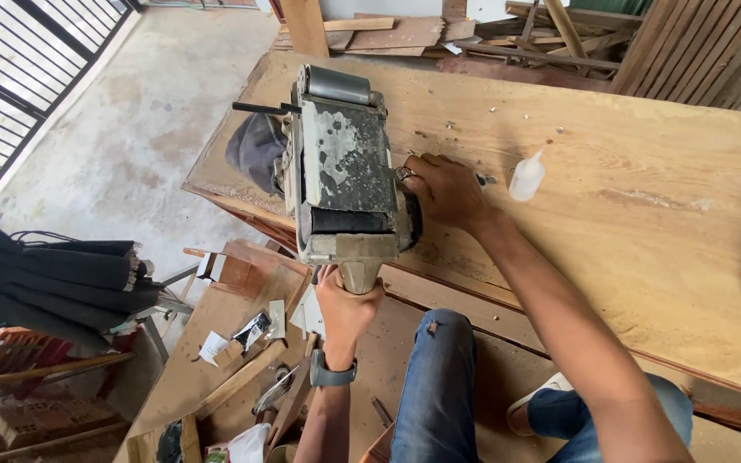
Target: Cleaning and maintaining a handheld belt sander by removing the belt and cleaning the internal rollers with a scraper and cleaning fluid.
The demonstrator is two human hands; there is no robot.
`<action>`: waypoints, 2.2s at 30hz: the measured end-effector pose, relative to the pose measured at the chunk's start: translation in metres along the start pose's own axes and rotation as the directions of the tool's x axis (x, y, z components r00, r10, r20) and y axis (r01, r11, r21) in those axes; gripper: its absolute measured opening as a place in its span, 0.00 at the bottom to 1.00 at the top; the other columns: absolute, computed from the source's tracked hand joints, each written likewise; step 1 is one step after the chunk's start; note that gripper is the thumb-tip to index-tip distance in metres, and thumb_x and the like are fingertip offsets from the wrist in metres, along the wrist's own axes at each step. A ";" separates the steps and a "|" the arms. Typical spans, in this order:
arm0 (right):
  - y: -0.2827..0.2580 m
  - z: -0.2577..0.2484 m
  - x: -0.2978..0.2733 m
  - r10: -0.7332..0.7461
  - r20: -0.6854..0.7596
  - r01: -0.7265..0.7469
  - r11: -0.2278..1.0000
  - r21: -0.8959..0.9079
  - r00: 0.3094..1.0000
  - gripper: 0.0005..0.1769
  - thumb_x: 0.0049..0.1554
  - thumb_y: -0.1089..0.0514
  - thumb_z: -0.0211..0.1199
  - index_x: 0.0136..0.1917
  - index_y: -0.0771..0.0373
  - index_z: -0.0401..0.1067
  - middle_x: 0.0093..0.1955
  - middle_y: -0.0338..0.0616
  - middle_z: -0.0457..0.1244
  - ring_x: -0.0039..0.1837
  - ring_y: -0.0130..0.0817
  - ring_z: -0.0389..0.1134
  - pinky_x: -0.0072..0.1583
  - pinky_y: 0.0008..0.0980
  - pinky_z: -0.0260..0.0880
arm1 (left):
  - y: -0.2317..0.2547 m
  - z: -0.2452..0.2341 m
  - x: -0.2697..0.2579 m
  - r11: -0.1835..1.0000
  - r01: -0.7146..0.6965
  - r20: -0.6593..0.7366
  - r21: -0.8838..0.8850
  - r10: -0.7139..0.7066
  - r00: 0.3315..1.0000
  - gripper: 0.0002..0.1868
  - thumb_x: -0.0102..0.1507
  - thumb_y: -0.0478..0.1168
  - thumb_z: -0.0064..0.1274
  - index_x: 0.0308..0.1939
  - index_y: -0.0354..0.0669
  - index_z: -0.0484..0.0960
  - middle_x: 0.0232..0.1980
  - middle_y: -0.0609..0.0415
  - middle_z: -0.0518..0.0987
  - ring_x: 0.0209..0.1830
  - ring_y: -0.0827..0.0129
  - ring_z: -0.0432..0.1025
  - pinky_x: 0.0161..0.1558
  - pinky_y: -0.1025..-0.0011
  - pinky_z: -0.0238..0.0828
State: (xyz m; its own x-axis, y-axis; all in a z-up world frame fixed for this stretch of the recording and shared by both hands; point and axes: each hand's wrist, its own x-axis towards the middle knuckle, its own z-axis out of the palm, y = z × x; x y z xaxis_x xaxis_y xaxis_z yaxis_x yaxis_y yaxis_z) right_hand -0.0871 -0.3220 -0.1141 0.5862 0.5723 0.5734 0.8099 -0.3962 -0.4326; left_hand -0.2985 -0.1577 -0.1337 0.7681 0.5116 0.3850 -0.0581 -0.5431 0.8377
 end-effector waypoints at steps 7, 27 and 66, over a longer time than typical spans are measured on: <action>-0.006 -0.006 -0.012 -0.001 0.057 0.000 1.000 0.021 0.998 0.20 0.71 0.41 0.40 0.54 0.53 0.67 0.42 0.50 0.61 0.46 0.59 0.68 0.47 0.55 0.71 | -0.007 -0.001 0.003 0.999 -0.030 0.018 0.027 0.030 0.999 0.12 0.40 0.35 0.63 0.17 0.35 0.73 0.22 0.40 0.78 0.39 0.35 0.78 0.63 0.50 0.62; 0.034 0.027 0.028 0.283 0.167 -0.326 0.738 0.592 0.944 0.26 0.73 0.39 0.40 0.43 0.55 0.69 0.30 0.43 0.62 0.34 0.35 0.65 0.40 0.35 0.68 | 0.006 -0.003 0.002 1.000 -0.007 0.002 0.006 0.007 1.000 0.14 0.41 0.36 0.63 0.17 0.39 0.71 0.19 0.45 0.73 0.25 0.52 0.75 0.50 0.55 0.70; 0.021 0.043 0.078 0.622 0.144 -0.620 0.782 -0.064 0.770 0.45 0.66 0.28 0.30 0.38 0.59 0.79 0.39 0.54 0.71 0.53 0.58 0.74 0.59 0.59 0.69 | -0.001 -0.003 0.003 0.999 0.028 -0.008 0.039 -0.028 1.000 0.14 0.40 0.37 0.64 0.17 0.37 0.71 0.20 0.42 0.75 0.27 0.44 0.75 0.55 0.53 0.69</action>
State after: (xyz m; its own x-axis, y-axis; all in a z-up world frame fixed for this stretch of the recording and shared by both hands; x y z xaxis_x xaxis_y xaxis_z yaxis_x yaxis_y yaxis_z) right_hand -0.0252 -0.2545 -0.1081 0.9519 0.2978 0.0721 0.2716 -0.7108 -0.6489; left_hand -0.2976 -0.1534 -0.1326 0.7640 0.5321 0.3650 -0.0116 -0.5542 0.8323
